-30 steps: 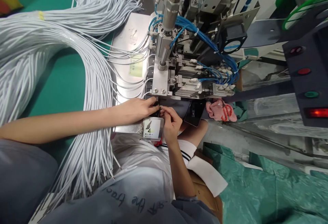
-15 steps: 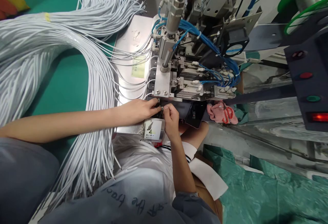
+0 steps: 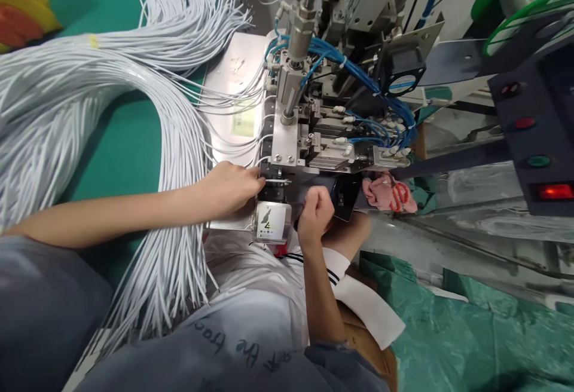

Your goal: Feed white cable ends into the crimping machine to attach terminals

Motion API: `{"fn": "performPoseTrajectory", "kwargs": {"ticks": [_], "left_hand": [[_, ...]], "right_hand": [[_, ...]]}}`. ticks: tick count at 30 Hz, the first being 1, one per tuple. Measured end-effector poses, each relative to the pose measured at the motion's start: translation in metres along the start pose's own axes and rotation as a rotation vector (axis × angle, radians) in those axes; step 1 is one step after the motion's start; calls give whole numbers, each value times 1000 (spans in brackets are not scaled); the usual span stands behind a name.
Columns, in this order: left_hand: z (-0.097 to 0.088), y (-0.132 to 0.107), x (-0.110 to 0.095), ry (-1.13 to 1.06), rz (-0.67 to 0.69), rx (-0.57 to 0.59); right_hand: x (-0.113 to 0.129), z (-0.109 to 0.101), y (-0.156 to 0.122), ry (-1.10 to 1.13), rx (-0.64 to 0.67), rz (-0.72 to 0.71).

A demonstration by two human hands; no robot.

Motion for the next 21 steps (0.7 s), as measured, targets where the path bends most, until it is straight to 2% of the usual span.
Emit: {"fn": "performPoseTrajectory", "kwargs": {"ticks": [1,2,4,6,7,9,12,16,19,21], "left_hand": [[0,0,2,10,-32,-10],[1,1,4,21,-68,-20],[2,2,8,39,-128,-31],[5,4,11,38,-150,-35],[5,5,12,29,-147,-40],[5,7,14,-7,-131,-61],[-3,9,15,-87,-92,-111],[-16,1,1,-268,-15,-158],[-17,-10,-24,-610,263,-164],[-12,-17,-40,-817,471,-112]], "right_hand": [[10,-4,-13,-35,-57,-51],[20,-4,-28,-61,-55,-90],[33,12,-60,-124,245,-95],[35,37,-91,-139,614,-14],[34,50,-104,-118,749,37],[27,71,-120,-30,867,135],[21,86,-126,74,813,203],[29,81,-126,-29,713,80],[35,75,-131,-139,613,-5],[35,71,-134,-126,538,8]]}}
Point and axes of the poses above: each hand's wrist, its own y-axis towards the middle knuckle, its own z-axis out of the palm, x = y × z, the point moved 3 cm from there along y, towards the middle knuckle
